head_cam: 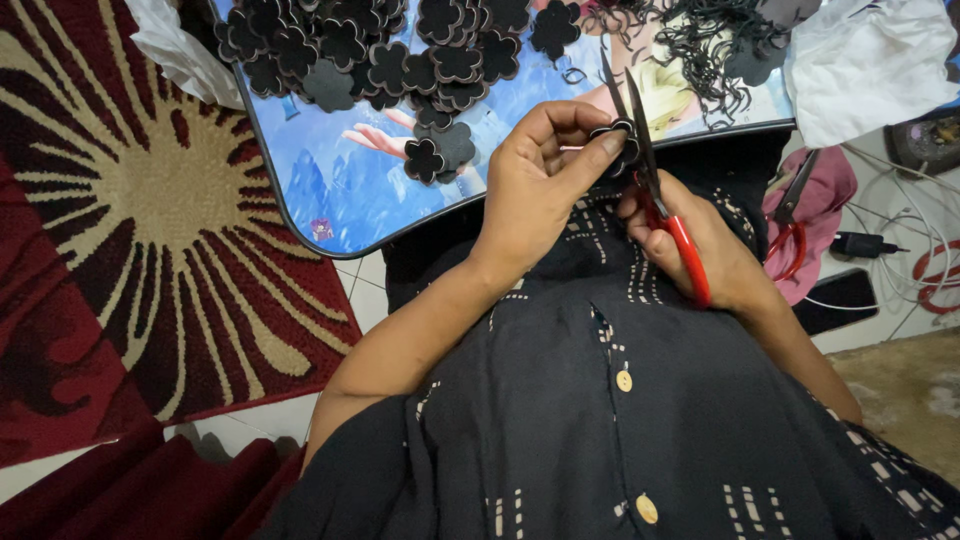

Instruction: The person sits on the floor with a lap board holding black flower-shaped fabric cutouts. They pick up one cutout at a time and use red-handled scissors to trim notches along the petal edges, then set the trimmed piece back on the board and take the next one.

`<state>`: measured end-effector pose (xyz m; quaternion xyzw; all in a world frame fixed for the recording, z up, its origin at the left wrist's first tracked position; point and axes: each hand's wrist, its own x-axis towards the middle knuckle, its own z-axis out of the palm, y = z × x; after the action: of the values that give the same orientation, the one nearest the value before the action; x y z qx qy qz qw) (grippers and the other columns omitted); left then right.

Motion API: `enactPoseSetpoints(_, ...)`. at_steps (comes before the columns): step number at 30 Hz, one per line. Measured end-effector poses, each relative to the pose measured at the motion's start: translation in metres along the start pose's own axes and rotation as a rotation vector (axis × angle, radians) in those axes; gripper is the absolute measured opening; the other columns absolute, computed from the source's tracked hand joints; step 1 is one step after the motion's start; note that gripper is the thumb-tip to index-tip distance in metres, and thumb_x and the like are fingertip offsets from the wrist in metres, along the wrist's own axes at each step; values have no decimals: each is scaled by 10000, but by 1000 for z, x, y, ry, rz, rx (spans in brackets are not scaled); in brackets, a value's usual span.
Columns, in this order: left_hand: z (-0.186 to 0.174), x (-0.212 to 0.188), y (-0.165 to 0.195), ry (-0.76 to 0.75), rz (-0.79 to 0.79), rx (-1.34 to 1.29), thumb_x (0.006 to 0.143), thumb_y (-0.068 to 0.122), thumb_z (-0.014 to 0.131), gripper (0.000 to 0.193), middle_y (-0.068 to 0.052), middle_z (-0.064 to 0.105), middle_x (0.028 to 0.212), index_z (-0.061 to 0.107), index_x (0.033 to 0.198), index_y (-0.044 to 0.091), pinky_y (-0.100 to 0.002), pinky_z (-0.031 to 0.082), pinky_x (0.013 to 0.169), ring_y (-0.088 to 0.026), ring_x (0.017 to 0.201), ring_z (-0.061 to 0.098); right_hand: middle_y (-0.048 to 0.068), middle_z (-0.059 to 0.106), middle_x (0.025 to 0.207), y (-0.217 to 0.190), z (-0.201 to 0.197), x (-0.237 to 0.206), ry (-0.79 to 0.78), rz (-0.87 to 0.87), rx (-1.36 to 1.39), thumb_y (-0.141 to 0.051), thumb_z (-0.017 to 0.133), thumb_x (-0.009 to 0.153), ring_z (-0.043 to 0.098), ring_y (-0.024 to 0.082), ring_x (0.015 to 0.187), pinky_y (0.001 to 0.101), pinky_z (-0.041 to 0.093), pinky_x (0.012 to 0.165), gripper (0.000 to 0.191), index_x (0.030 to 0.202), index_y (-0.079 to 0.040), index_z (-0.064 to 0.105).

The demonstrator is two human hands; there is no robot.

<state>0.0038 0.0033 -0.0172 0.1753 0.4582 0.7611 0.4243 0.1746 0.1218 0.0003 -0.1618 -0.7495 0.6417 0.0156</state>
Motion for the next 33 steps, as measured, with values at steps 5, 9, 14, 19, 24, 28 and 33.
enactPoseSetpoints(5,1,0,-1,-3,19,34,992,-17,720,196,-69,694,1118,630,1165,-27,-232,575,878,-97,993,691,32,540,884,-1,-1,0,-10,14,-5,-757,504,923,474,96,718,247,412,631,824,1257,-4,499)
enactPoseSetpoints(9,0,-2,2,-18,-13,74,997,-13,720,201,-87,699,1124,630,1175,-34,-236,586,882,-105,983,703,25,540,894,0,-3,0,-17,2,15,-742,513,939,472,91,722,241,412,629,800,1250,-5,498)
enactPoseSetpoints(14,1,-1,2,-51,-40,57,991,8,722,239,-95,689,1128,615,1200,-33,-247,592,893,-123,995,717,15,506,863,3,0,0,3,38,51,-756,528,915,434,78,685,234,374,591,814,1251,-15,497)
enactPoseSetpoints(19,4,-2,-1,-53,-36,13,1001,14,713,251,-96,684,1140,612,1225,-37,-255,593,893,-126,991,711,9,511,854,4,4,-1,32,59,50,-788,512,891,428,75,665,231,364,583,845,1254,-24,497)
enactPoseSetpoints(24,11,-3,-3,-31,-33,5,1009,12,704,242,-98,689,1131,615,1228,-40,-251,588,870,-117,980,705,26,500,1033,5,8,1,41,5,113,-806,519,913,451,92,803,235,418,677,929,1367,0,431)
enactPoseSetpoints(28,11,-5,-1,-18,-64,-3,1001,7,699,241,-98,683,1123,614,1221,-42,-250,592,815,-115,941,705,19,507,1017,6,7,1,29,20,78,-812,496,907,457,96,814,237,425,699,918,1348,-8,455)
enactPoseSetpoints(33,12,-5,-3,-24,-33,-9,1006,0,700,240,-91,676,1139,611,1225,-42,-247,593,881,-114,999,701,9,506,983,9,8,-1,50,-11,53,-813,488,915,455,92,800,238,423,690,951,1410,-3,420)
